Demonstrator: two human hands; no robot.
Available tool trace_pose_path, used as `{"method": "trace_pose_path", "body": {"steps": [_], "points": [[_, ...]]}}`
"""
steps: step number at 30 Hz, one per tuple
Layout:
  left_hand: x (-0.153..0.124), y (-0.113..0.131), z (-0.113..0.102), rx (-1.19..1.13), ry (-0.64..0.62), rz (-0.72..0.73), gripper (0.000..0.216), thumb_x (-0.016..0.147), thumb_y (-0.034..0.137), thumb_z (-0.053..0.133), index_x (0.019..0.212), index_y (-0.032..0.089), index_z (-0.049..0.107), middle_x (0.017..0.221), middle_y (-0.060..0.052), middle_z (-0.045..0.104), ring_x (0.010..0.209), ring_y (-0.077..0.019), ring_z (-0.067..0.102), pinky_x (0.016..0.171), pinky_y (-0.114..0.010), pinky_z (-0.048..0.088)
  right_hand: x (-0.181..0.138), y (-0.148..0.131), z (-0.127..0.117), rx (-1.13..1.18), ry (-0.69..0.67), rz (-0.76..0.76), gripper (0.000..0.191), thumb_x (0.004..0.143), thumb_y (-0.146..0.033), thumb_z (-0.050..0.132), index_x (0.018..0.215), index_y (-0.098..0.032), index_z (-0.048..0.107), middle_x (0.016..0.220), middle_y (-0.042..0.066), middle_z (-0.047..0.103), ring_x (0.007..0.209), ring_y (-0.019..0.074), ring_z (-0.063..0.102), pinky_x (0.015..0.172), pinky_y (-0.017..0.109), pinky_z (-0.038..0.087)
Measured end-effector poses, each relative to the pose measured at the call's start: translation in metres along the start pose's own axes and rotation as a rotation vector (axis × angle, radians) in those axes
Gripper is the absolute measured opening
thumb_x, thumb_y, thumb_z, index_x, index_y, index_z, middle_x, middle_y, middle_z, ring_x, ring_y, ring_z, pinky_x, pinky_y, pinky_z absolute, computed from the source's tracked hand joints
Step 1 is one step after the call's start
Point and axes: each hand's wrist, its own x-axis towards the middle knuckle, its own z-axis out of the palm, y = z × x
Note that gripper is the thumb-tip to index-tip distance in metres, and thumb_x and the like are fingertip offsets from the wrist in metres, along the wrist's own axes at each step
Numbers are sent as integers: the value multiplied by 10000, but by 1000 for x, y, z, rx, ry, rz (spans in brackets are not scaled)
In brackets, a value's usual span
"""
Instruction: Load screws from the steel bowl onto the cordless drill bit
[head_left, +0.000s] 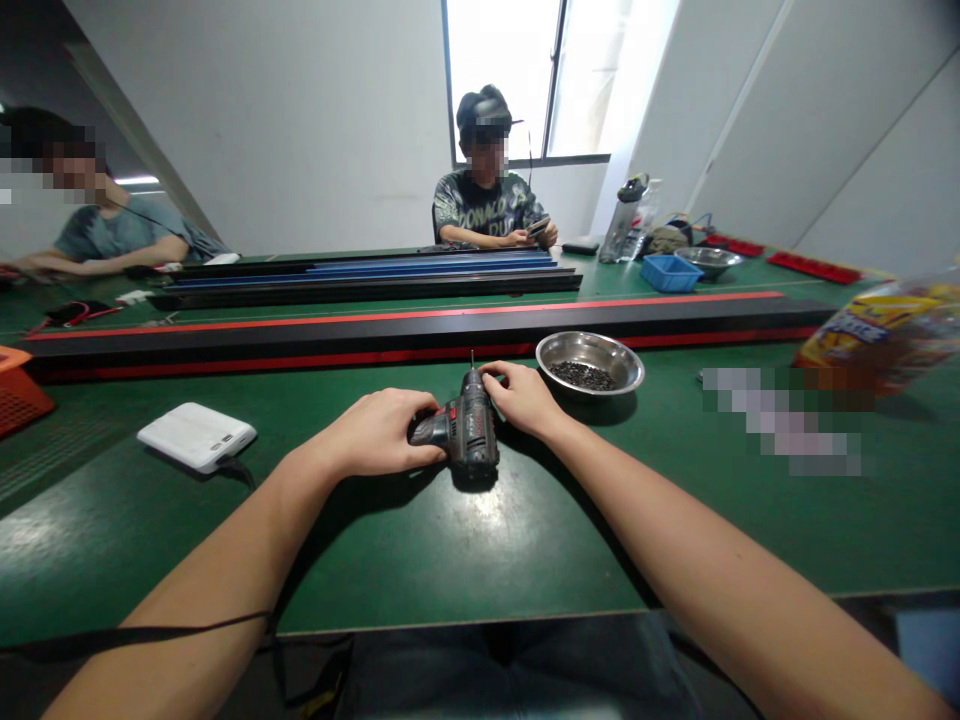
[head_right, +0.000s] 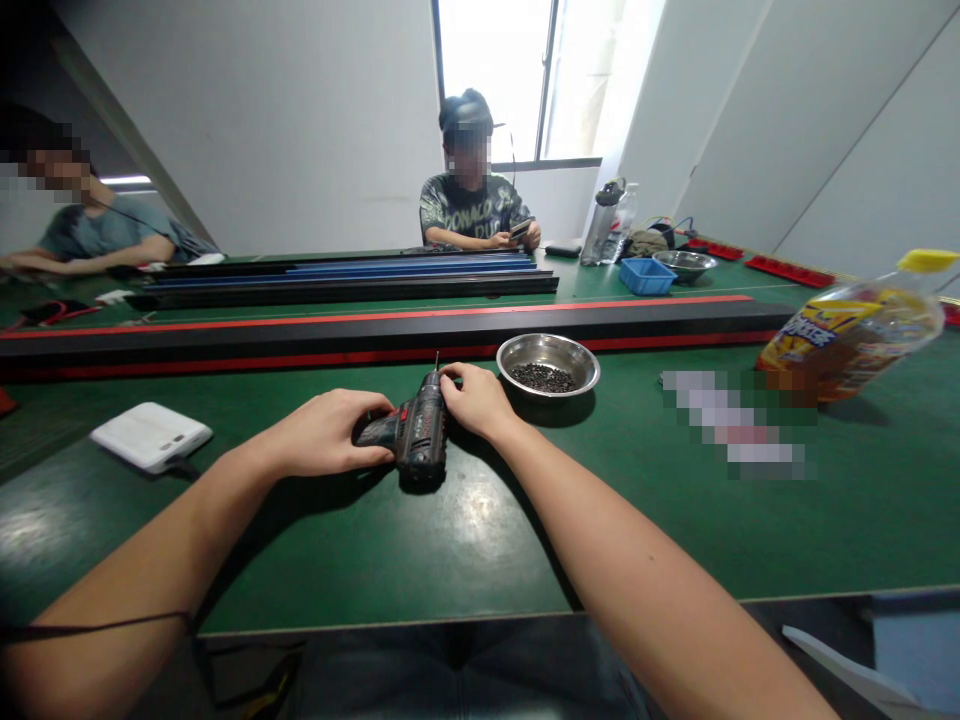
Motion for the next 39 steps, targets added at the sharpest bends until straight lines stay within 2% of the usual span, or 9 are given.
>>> {"method": "trace_pose_path", "body": {"steps": [20, 27, 31, 33, 36, 39], "points": [[2, 0, -1, -67, -15, 42, 375, 830, 541, 729, 1023, 225, 665, 939, -30, 715, 822, -220, 657, 682, -286, 426, -2, -2, 0, -39, 8, -14, 286, 1022, -261, 551, 1175, -198, 784, 1208, 72, 791, 1131, 243, 735, 1022, 333, 524], [2, 0, 1, -57, -6, 38, 375, 826, 543, 722, 1023, 229, 665, 937, -38, 719, 817, -226, 659, 680, -296, 425, -5, -7, -3, -123, 9, -74, 297, 1029, -242, 521, 1184, -184, 767, 1217, 98, 780, 1137, 246, 726, 1029, 354, 525], [0, 1, 0, -45, 7, 31, 354, 822, 522, 722, 1015, 231, 659, 935, -38, 716, 808, -223, 654, 677, -300, 422, -10, -19, -15, -254, 63, -165, 287, 1009, -269, 560, 1222, -190, 735, 1241, 109, 754, 1134, 254, 711, 1000, 362, 534], [0, 2, -1, -55, 3, 32, 341, 817, 511, 726, 998, 230, 657, 910, -29, 707, 789, -216, 645, 665, -299, 415, -11, -24, -25, -309, 122, -164, 294, 1015, -289, 545, 1230, -200, 725, 1238, 110, 749, 1091, 258, 714, 968, 373, 539], [1, 3, -2, -114, -35, 35, 351, 782, 498, 758, 977, 225, 656, 864, -12, 691, 750, -199, 626, 641, -292, 405, -10, -26, -42, -393, 245, -100, 305, 1020, -317, 524, 1203, -178, 724, 1201, 135, 752, 1051, 282, 707, 931, 395, 535], [0, 6, -4, -174, -63, 45, 371, 748, 499, 787, 948, 221, 646, 860, 1, 685, 739, -185, 614, 629, -285, 397, -6, -20, -57, -512, 318, 35, 361, 1005, -371, 539, 1227, -146, 713, 1181, 176, 745, 1043, 325, 690, 915, 431, 527]]}}
